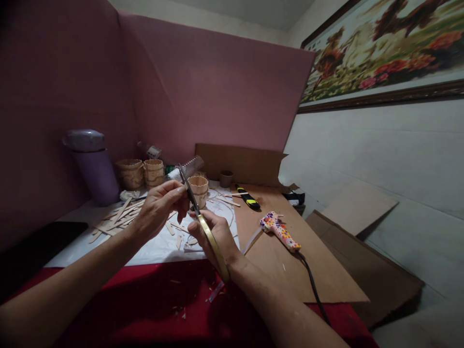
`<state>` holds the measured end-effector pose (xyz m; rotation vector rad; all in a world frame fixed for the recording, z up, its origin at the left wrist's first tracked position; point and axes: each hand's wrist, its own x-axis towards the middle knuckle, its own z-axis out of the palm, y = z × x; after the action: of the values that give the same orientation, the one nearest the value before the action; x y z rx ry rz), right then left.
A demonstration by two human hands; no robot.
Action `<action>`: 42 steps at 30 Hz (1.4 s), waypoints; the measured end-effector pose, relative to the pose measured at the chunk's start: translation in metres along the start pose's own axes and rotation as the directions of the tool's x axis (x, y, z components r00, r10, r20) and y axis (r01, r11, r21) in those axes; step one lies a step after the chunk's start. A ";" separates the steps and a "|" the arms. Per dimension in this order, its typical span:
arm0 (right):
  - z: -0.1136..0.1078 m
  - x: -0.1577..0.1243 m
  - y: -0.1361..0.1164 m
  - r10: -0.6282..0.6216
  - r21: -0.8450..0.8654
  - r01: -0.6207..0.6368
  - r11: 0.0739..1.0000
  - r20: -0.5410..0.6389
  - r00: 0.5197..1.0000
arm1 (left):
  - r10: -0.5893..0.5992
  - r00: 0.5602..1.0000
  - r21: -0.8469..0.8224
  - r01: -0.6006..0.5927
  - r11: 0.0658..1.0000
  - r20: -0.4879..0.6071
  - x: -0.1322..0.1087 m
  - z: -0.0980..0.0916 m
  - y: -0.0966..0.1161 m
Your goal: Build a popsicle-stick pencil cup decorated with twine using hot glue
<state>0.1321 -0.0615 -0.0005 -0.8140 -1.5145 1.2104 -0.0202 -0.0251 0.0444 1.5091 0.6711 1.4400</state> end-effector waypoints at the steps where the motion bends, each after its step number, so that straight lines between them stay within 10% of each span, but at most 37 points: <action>1: 0.001 0.000 0.000 0.003 0.013 -0.003 1.000 -0.008 1.000 | 0.002 1.000 0.000 -0.002 1.000 0.001 0.000 0.000 0.000; 34: 0.014 0.002 0.007 -0.065 -0.075 0.052 0.996 -0.193 0.979 | -0.004 1.000 -0.029 0.004 1.000 0.005 -0.002 0.003 0.006; 42: 0.006 0.005 0.007 -0.015 -0.084 0.007 0.996 -0.089 0.996 | -0.012 1.000 -0.028 0.013 1.000 0.024 0.000 0.000 0.006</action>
<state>0.1246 -0.0565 -0.0062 -0.9025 -1.5025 1.0938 -0.0212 -0.0283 0.0497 1.4959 0.6421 1.4142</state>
